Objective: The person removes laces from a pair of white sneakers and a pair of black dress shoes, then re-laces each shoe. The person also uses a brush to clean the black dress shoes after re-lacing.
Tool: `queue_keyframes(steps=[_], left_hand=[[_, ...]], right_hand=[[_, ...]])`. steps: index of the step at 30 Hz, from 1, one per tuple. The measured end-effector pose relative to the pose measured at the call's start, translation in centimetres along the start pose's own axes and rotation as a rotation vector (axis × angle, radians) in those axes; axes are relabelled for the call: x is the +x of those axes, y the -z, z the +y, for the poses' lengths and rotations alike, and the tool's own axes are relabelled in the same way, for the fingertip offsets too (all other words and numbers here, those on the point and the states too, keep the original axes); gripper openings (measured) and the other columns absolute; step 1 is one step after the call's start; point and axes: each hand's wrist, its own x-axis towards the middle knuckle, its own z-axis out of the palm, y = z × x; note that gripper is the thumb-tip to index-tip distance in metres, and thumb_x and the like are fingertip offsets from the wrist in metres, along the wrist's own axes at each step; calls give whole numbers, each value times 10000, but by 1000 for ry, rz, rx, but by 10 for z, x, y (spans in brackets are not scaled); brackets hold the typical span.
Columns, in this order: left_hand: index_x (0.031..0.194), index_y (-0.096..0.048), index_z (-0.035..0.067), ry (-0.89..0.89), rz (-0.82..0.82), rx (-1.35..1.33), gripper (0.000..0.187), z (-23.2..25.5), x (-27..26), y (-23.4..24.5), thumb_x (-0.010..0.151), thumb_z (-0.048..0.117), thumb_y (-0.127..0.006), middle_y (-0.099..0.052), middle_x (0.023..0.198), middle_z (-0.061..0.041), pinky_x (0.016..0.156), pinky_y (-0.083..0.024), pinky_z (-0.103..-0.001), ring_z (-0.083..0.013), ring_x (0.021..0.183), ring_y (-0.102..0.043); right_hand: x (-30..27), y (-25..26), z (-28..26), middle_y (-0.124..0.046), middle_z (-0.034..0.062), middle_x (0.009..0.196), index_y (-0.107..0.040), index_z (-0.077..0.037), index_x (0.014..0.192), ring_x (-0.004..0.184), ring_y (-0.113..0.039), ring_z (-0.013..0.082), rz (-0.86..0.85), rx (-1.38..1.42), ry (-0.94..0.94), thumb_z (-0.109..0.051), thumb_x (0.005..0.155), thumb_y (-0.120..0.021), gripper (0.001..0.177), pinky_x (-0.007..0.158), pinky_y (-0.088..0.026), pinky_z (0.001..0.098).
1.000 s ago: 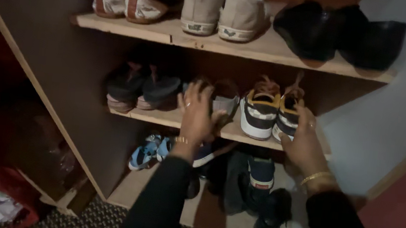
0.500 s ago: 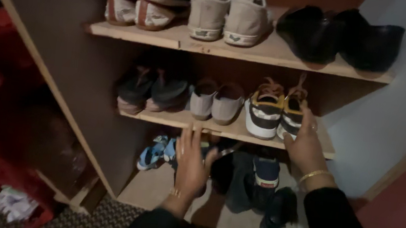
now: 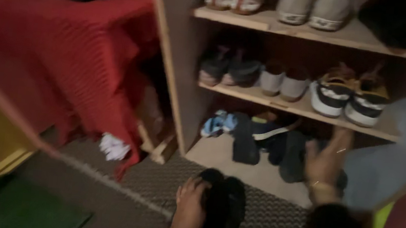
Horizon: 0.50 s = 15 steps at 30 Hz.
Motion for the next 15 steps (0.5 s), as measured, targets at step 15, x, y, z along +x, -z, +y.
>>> queue_keyframes(steps=[15], left_hand=[[1106, -712, 57, 136, 342, 37, 221, -14, -242, 179, 910, 47, -610, -640, 1281, -171, 1039, -432, -480, -380, 1217, -555]], right_hand=[[-285, 18, -322, -284, 155, 1608, -315, -147, 1521, 1387, -421, 428, -947, 608, 146, -195, 872, -753, 785, 1057, -464, 493]])
